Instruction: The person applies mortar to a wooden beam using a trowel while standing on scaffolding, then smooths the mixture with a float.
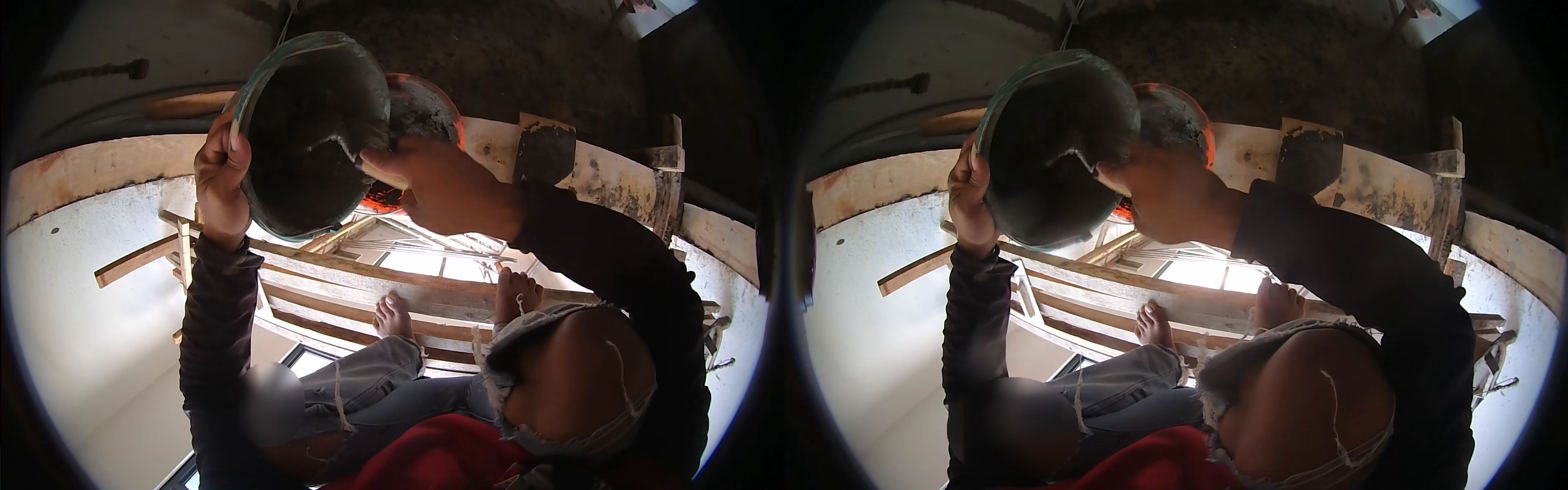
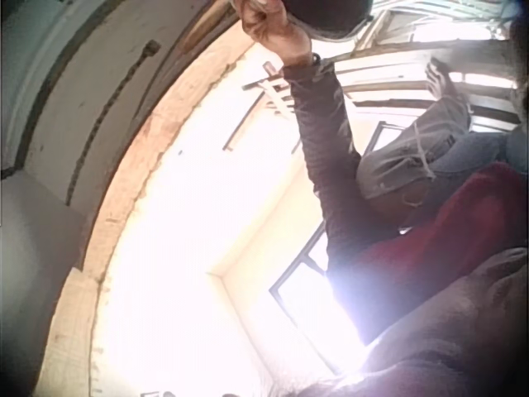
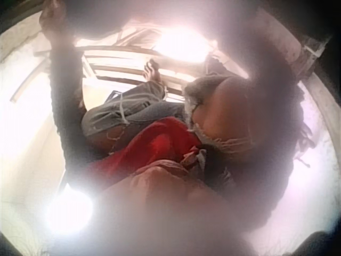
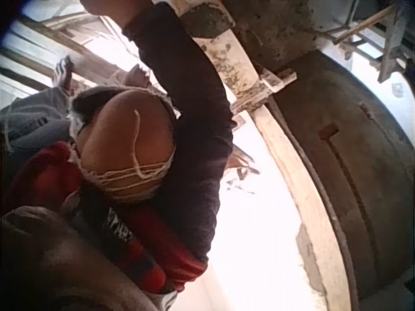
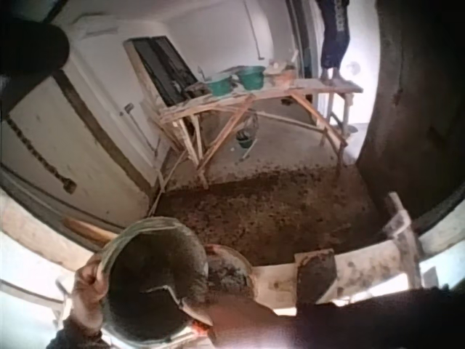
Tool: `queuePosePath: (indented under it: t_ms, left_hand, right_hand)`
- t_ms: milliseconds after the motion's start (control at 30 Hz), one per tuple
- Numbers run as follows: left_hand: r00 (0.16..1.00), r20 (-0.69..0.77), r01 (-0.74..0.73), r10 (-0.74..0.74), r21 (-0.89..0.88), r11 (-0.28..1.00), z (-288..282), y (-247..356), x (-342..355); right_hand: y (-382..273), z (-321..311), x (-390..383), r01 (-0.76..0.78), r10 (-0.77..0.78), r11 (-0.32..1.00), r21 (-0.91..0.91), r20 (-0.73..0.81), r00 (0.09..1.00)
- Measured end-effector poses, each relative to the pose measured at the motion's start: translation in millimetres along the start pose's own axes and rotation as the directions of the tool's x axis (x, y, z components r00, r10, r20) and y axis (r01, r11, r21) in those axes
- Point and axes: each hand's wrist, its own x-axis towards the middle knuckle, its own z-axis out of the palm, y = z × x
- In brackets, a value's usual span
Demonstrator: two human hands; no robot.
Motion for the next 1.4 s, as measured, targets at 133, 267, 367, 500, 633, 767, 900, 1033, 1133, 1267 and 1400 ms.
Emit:
queuePosePath:
  t_ms: [133,267,367,500,633,767,900,1033,1133,1267,1400]
  left_hand:
    - [1.000,-0.025,0.016,-0.018,-0.053,0.998,0.2,-6.4,-2.6]
    - [0.999,-0.040,0.015,-0.017,-0.061,0.998,11.6,2.0,-0.5]
    - [0.997,-0.061,0.038,-0.041,-0.048,0.998,14.9,2.7,3.9]
    - [0.993,-0.100,0.056,-0.065,-0.093,0.994,12.5,0.6,-0.1]
    - [0.994,-0.104,0.028,-0.040,-0.109,0.994,17.4,5.2,-1.5]
    - [0.995,-0.092,0.023,-0.029,-0.062,0.998,33.6,17.6,-2.4]
    - [0.993,0.000,-0.114,0.115,0.141,0.983,40.9,14.7,2.8]
    - [0.991,0.007,-0.129,0.131,0.233,0.964,38.0,10.1,-2.2]
    - [0.997,-0.027,-0.067,0.074,0.204,0.977,41.1,15.0,-2.7]
    - [0.986,-0.043,-0.151,0.161,0.175,0.973,47.0,13.8,-0.3]
    - [0.996,-0.093,-0.002,0.006,0.039,0.999,40.6,18.5,3.2]
  right_hand:
    - [-40.2,-45.9,7.2,-0.625,0.212,0.559,0.544,0.635,0.743]
    - [-63.1,-37.2,-6.8,-0.720,0.048,0.009,0.694,0.719,0.694]
    - [-51.1,-15.7,-10.1,-0.679,0.091,0.395,0.619,0.709,0.700]
    - [-14.5,9.0,-5.6,-0.627,0.258,0.689,0.364,0.685,0.681]
    - [10.1,3.9,2.8,-0.310,0.216,0.932,0.187,0.400,0.891]
    - [8.1,-18.6,14.5,-0.232,0.216,0.971,0.047,0.228,0.949]
    - [33.6,-2.8,27.8,-0.228,0.234,0.972,-0.052,0.215,0.948]
    - [27.7,-7.4,30.9,-0.239,0.235,0.971,-0.026,0.324,0.917]
    - [32.2,-20.1,27.4,-0.234,0.236,0.971,-0.038,0.274,0.932]
    - [44.3,-10.4,34.4,-0.102,0.115,0.987,-0.124,0.103,0.988]
    - [30.2,-2.5,27.2,-0.066,0.093,0.985,-0.159,0.165,0.982]
